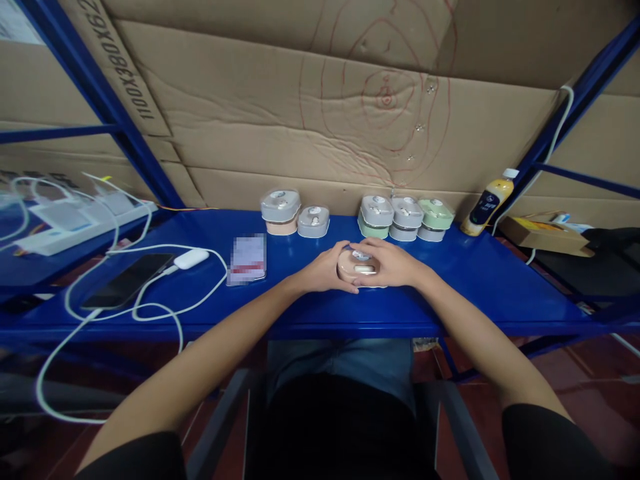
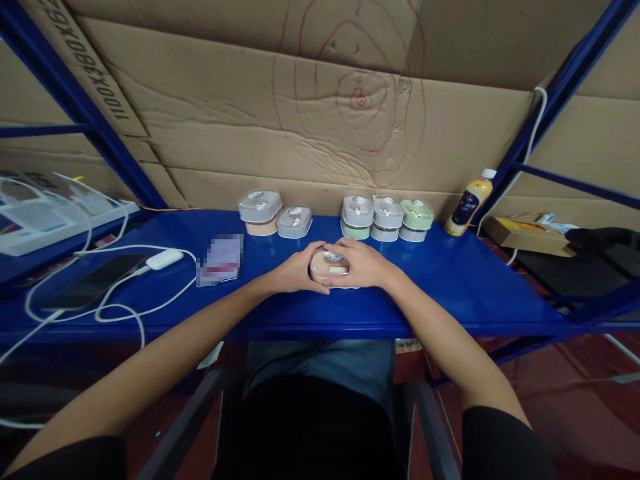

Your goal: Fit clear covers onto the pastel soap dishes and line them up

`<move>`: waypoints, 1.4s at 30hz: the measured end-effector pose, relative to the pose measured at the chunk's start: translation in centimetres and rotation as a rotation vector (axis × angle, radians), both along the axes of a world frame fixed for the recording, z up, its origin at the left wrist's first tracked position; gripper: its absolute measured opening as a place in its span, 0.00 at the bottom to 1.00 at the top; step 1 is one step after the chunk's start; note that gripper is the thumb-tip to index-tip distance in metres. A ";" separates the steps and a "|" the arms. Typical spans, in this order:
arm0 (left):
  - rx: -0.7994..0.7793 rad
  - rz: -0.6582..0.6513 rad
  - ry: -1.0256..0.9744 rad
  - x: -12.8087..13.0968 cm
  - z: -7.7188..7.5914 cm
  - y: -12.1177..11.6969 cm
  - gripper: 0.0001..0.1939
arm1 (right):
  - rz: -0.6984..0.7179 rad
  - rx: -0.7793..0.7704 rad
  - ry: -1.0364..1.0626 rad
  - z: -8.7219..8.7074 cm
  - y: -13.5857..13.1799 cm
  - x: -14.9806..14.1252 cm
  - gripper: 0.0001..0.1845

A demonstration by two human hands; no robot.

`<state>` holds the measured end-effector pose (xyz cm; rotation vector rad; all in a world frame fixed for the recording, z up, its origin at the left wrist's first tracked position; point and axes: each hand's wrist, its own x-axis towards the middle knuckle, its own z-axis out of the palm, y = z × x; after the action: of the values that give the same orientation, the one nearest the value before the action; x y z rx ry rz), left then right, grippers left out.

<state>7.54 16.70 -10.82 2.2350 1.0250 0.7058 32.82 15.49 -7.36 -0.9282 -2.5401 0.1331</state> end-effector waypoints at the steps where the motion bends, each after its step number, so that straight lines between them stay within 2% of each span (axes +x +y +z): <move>1: 0.006 0.005 0.006 0.0 0.0 0.0 0.69 | -0.001 -0.004 -0.009 0.0 0.0 0.0 0.47; 3: 0.019 0.000 0.007 0.0 -0.1 0.1 0.68 | -0.002 -0.021 -0.008 -0.1 0.1 -0.1 0.48; 7: 0.091 0.008 0.025 -0.3 0.4 0.1 0.62 | -0.020 -0.021 0.104 -0.4 0.5 -0.2 0.52; 9: 0.151 0.105 0.086 -0.6 1.0 -0.2 0.59 | -0.077 0.013 0.212 -0.3 0.7 0.0 0.45; 11: 0.214 0.260 0.177 -0.7 1.7 -0.6 0.58 | -0.161 0.052 0.320 0.1 0.9 0.5 0.40; 14: 0.285 0.486 0.334 -0.5 2.3 -1.4 0.53 | -0.266 0.095 0.436 0.9 1.2 1.6 0.43; 17: 0.354 0.592 0.456 0.3 2.2 -2.2 0.53 | -0.346 0.114 0.500 1.4 1.5 2.5 0.45; 20: 0.401 0.577 0.526 1.1 1.8 -2.8 0.54 | -0.381 0.112 0.515 1.4 1.7 2.7 0.47; 27: 0.417 0.505 0.605 1.9 2.1 -2.5 0.36 | -0.349 0.108 0.500 1.2 1.9 2.3 0.48; 31: 0.410 0.513 0.617 2.8 2.9 -0.6 0.32 | -0.344 0.099 0.477 1.2 2.0 2.4 0.48; 36: 0.369 0.498 0.603 5.0 3.9 2.9 0.30 | -0.337 0.069 0.484 1.3 1.9 2.4 0.49; 39: 0.385 0.510 0.590 5.8 4.4 4.4 0.34 | -0.329 0.038 0.468 1.4 1.9 2.3 0.49; 42: 0.448 0.549 0.566 5.1 4.8 5.1 0.38 | -0.322 0.021 0.463 1.4 1.8 2.2 0.49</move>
<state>12.62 21.83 -6.04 2.6320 1.9721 0.5633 35.02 17.26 -5.97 -1.1342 -1.9431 0.1969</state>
